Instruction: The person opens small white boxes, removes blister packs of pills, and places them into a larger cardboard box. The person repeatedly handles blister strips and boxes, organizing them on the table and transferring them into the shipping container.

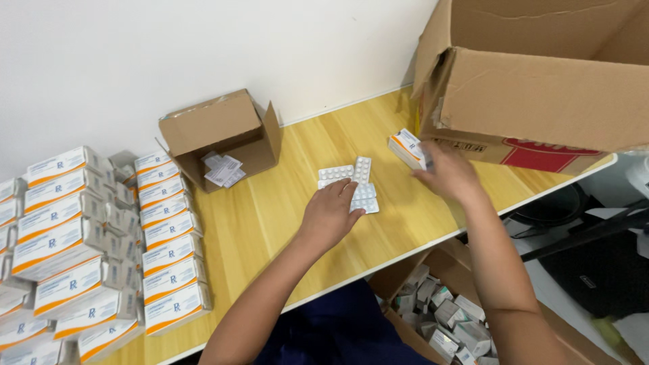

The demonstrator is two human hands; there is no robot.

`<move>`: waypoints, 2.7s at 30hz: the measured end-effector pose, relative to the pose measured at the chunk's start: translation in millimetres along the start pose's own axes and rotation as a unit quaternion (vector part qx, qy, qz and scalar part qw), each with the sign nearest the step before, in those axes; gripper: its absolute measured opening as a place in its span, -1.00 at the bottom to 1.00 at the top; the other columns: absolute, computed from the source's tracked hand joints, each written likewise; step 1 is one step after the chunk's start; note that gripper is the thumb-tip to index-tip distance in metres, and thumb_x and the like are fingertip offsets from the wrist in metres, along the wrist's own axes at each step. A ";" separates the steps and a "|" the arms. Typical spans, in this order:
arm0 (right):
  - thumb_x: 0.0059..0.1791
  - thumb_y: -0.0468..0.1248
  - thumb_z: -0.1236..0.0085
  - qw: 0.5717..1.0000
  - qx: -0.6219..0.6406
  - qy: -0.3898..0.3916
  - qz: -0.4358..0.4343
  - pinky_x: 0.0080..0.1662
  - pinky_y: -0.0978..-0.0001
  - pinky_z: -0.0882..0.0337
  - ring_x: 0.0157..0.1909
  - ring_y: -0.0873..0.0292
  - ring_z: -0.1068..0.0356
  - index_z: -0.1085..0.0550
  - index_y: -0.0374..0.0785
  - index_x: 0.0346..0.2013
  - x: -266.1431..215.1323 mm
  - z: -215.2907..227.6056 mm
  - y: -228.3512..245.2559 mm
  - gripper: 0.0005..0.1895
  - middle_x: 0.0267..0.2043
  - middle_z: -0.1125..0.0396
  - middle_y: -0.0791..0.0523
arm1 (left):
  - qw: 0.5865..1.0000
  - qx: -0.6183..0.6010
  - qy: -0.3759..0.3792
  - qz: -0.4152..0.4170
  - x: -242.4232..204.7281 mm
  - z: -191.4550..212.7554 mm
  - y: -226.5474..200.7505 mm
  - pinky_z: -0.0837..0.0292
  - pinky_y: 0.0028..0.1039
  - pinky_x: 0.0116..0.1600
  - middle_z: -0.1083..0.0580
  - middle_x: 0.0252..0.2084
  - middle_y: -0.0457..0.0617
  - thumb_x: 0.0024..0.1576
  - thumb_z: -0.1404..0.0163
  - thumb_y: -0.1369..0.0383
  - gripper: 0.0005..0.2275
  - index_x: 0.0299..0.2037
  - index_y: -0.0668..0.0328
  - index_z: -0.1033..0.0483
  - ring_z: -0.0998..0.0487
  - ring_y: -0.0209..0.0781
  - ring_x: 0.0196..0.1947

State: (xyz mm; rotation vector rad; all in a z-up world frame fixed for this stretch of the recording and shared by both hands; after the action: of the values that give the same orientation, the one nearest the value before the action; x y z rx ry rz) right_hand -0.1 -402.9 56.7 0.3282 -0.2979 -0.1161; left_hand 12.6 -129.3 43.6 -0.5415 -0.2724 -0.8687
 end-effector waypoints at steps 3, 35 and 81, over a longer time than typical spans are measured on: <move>-0.09 -0.18 -0.29 0.996 0.078 -0.028 -0.024 0.04 0.02 -0.42 0.03 -0.18 -0.44 -0.41 -0.24 0.14 -1.9 -11.3 0.6 -0.47 0.03 -0.43 -0.13 | 1.000 -0.002 0.002 -0.001 6.2 -9.6 -2.7 -0.29 -0.11 0.27 -0.38 0.25 0.20 0.04 -0.23 0.20 -0.41 0.24 0.35 -0.36 -0.39 0.14 0.25; -0.16 -0.04 -0.47 0.902 -0.216 -0.338 0.160 0.23 -0.04 -0.22 0.16 -0.12 -0.29 -0.44 -0.35 0.10 18.9 153.5 3.4 -0.32 0.11 -0.36 -0.09 | 0.988 0.078 -0.099 0.088 -20.2 58.3 66.8 -0.10 0.15 0.28 -0.45 0.19 0.12 -0.25 -0.32 0.03 -0.26 0.17 0.13 -0.44 -0.40 0.15 0.22; -0.35 0.25 -0.45 0.992 -0.029 0.114 -0.047 0.44 -0.08 -0.06 0.47 -0.37 0.01 0.03 -0.20 0.49 24.2 18.3 -156.7 0.33 0.40 0.03 -0.34 | 0.925 0.220 -0.055 -0.306 37.9 -61.5 -91.6 -0.55 -0.40 -0.16 -0.59 -0.16 0.17 0.05 0.02 0.35 -0.72 -0.08 0.33 -0.53 -0.63 -0.05 -0.24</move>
State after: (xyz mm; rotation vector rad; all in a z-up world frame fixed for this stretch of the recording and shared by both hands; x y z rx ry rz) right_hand 7.2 -559.6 27.4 0.2942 -0.0517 -0.1776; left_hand -34.9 -235.8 40.0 -0.0705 -0.7460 -1.3363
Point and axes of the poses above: each hand's wrist, its own x-axis towards the middle knuckle, its own z-axis out of the back of the hand, y = z × x, the point moved 4 cm from there along x, towards the middle knuckle
